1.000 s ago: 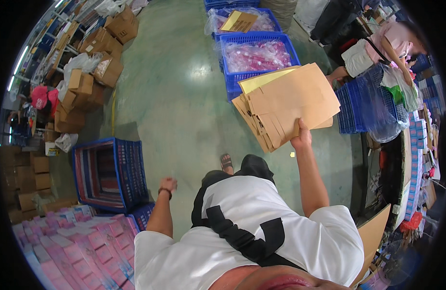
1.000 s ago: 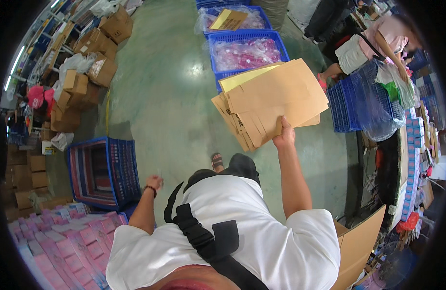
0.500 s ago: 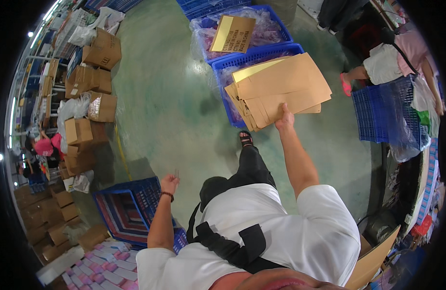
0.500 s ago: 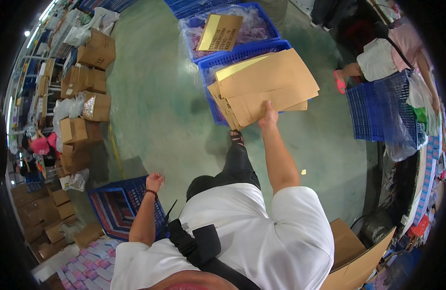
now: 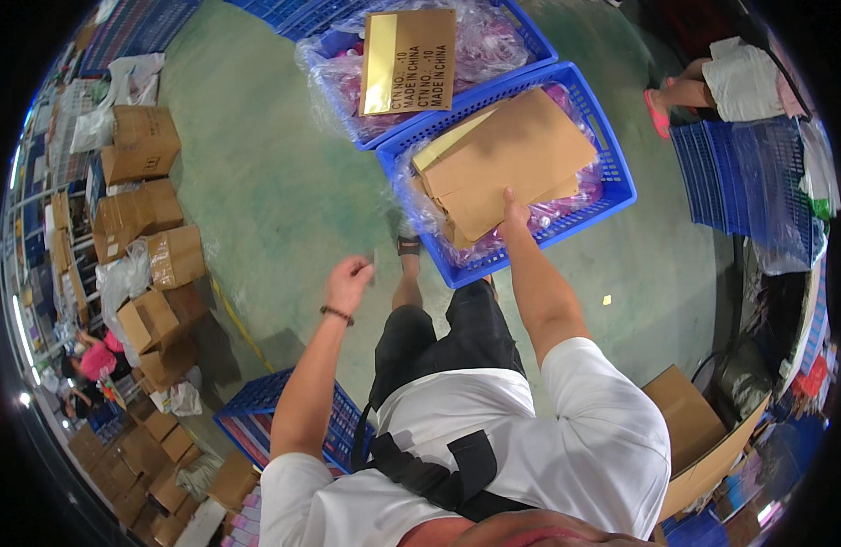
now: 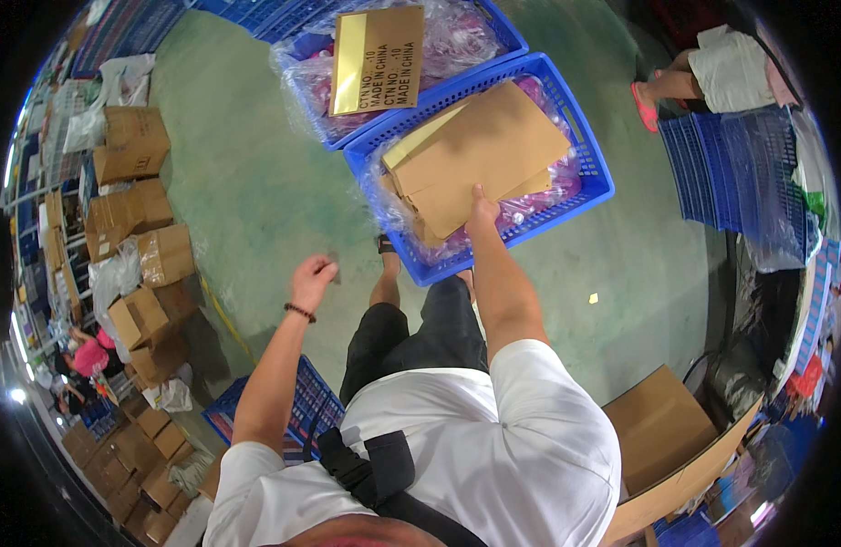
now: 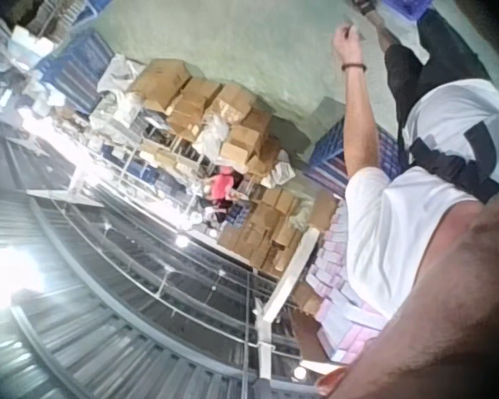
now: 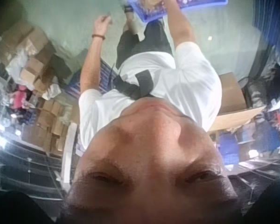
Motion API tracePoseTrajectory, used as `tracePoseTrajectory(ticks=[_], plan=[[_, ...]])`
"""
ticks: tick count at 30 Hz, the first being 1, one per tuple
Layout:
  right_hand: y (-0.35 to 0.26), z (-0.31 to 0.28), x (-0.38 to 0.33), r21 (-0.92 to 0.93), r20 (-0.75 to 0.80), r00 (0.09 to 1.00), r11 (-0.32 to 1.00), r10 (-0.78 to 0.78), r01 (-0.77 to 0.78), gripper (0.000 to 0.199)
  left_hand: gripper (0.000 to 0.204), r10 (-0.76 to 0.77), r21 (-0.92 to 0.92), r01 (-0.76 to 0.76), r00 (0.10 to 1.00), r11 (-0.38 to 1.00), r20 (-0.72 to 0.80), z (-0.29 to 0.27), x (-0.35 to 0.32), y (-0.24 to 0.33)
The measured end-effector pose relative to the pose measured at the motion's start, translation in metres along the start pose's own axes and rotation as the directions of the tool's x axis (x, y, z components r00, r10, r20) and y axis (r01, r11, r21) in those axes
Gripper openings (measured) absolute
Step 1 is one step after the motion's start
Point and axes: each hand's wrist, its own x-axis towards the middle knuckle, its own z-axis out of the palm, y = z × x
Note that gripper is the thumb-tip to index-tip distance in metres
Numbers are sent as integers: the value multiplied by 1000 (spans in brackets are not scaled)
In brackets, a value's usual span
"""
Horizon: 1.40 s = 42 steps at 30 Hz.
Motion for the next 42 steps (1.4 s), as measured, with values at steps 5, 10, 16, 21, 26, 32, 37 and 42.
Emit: tracePoseTrajectory(ticks=[5, 10, 16, 21, 26, 32, 37, 42], plan=[[-3, -2, -18, -176, 32, 980, 964, -198, 200, 52, 11, -75, -114, 101, 975, 988, 211, 46, 68, 60], [-13, -47, -55, -473, 56, 966, 846, -251, 247, 48, 13, -194, -379, 340, 907, 861, 373, 101, 101, 83], [-40, -88, -82, -438, 141, 965, 860, -222, 262, 35, 32, -305, -471, 429, 897, 771, 319, 177, 138, 99], [-54, -96, -82, -467, 159, 953, 831, -258, 302, 30, 42, 346, 235, -322, 936, 917, -69, 149, 164, 95], [-52, -92, -88, -376, 137, 959, 883, -247, 281, 27, 42, 474, 475, -287, 813, 832, -339, 64, 258, 121], [-37, -95, -101, -370, 103, 972, 899, -210, 233, 27, 67, 161, 514, -11, 955, 858, -249, 32, 349, 120], [-20, -106, -116, -418, 70, 983, 890, -170, 184, 30, 64, -14, 331, 99, 968, 938, -250, 30, 391, 105], [-14, -113, -155, -466, 26, 984, 869, -175, 167, 32, 40, -80, -197, 86, 996, 977, 41, 6, 347, 146]])
